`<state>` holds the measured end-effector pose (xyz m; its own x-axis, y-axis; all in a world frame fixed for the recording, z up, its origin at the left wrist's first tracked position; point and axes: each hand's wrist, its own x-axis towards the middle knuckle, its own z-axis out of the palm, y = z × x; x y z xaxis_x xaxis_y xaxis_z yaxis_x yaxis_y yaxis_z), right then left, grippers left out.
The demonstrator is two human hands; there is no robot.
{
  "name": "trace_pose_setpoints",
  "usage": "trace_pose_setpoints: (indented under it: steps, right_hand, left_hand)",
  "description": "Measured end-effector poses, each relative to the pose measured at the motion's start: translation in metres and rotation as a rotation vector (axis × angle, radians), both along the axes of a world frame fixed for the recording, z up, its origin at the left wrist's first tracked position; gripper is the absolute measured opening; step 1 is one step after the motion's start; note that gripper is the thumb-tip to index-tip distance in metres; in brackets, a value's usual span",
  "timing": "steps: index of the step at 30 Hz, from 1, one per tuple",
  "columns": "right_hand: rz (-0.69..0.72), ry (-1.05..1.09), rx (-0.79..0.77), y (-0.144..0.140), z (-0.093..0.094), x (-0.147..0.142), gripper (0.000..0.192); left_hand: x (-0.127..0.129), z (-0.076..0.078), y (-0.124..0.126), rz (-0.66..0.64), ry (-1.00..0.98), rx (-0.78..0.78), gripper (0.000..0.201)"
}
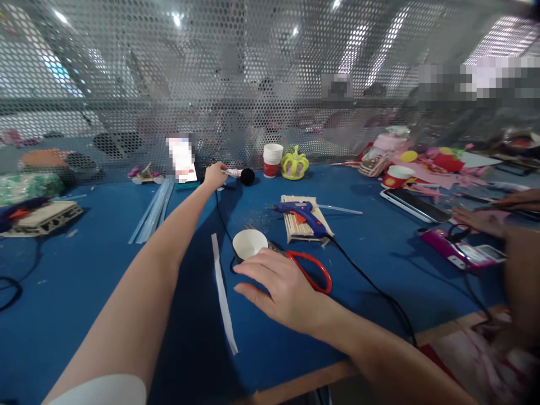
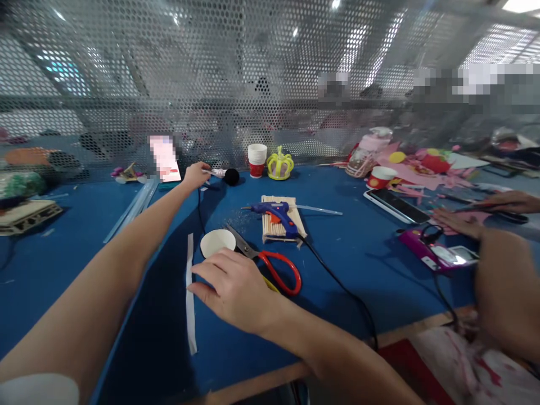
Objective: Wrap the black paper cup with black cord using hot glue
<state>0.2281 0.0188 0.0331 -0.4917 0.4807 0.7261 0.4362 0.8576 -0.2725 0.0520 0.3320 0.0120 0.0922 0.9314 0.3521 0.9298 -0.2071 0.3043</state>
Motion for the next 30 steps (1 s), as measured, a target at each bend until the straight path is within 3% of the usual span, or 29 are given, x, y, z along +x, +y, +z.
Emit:
trace_pose_setpoints:
  steps: [5,9,12,15,21,27,30]
  right_hand:
    - [0.017,0.004,-0.018,0.000,0.002,0.000,0.015]
    - [-0.015,-0.001,-0.024,0.003,0.002,0.002,0.015]
    - [-0.029,-0.008,-0.033,0.005,0.000,0.004,0.016]
    - [-0.039,-0.013,-0.046,0.006,-0.001,0.005,0.016]
    - [-0.035,0.014,-0.048,0.006,-0.002,0.005,0.015]
    - [-0.013,0.022,-0.032,0.006,-0.006,0.000,0.015]
    - [-0.024,0.031,-0.022,0.007,-0.007,-0.001,0.013]
  left_hand:
    - [0.007,0.005,0.000,-0.046,0.122,0.036,0.039]
    - [0.022,-0.006,0.014,-0.132,0.154,0.015,0.033]
    - [0.029,-0.015,0.022,-0.093,0.103,-0.012,0.033]
    - [0.030,-0.013,0.024,-0.014,-0.006,0.023,0.032]
    - [0.019,0.030,0.014,0.099,-0.270,0.202,0.034]
    - [0.021,0.070,-0.024,0.008,-0.337,0.206,0.024]
    - [0.008,0.078,-0.050,-0.021,-0.276,0.216,0.027]
